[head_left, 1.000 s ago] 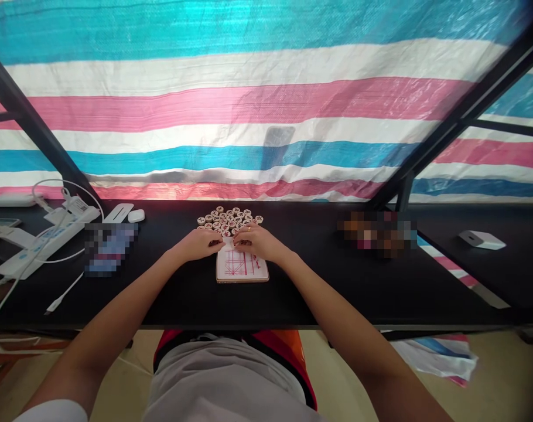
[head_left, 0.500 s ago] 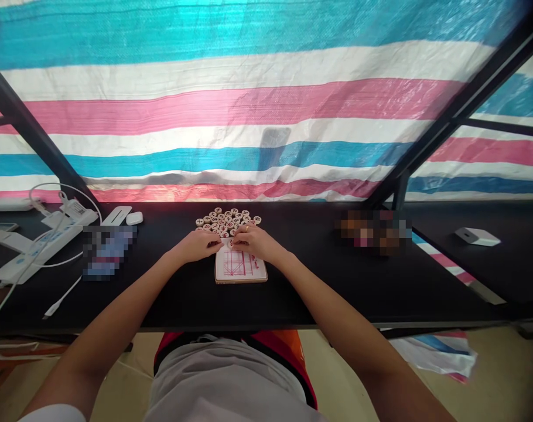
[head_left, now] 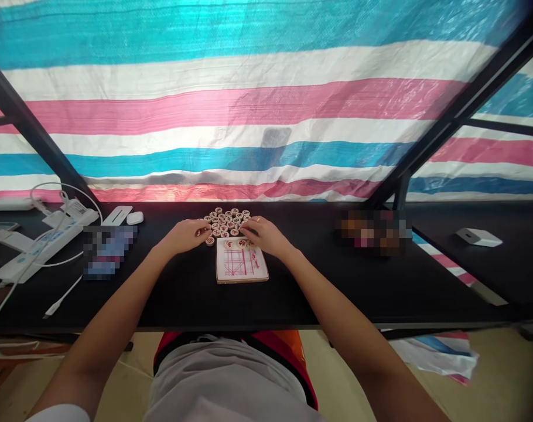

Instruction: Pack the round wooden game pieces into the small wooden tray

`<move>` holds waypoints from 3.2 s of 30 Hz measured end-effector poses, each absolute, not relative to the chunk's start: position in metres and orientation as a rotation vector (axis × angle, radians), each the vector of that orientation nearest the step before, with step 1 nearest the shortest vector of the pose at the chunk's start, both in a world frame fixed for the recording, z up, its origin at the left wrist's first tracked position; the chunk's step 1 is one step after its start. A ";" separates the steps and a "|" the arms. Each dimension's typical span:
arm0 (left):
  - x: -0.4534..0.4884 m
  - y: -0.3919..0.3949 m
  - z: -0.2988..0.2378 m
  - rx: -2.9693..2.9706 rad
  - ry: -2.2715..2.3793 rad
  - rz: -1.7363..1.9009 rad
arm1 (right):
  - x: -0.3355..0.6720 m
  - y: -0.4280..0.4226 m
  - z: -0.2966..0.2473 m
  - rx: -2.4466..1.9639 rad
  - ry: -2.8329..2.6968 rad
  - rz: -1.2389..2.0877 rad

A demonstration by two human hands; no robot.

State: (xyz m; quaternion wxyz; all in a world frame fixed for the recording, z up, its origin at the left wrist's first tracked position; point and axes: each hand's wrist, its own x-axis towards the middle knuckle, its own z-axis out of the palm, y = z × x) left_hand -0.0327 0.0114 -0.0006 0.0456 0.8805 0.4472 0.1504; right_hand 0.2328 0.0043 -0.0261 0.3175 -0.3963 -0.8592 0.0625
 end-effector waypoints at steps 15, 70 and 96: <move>-0.036 0.015 0.000 2.644 1.266 0.134 | 0.242 0.012 -0.032 -1.186 -2.367 0.335; 0.003 -0.005 -0.017 2.801 0.992 0.469 | 0.237 0.008 -0.028 -1.181 -2.436 0.447; -0.001 -0.005 -0.019 2.871 1.003 0.390 | 0.238 0.011 -0.033 -1.152 -2.412 0.474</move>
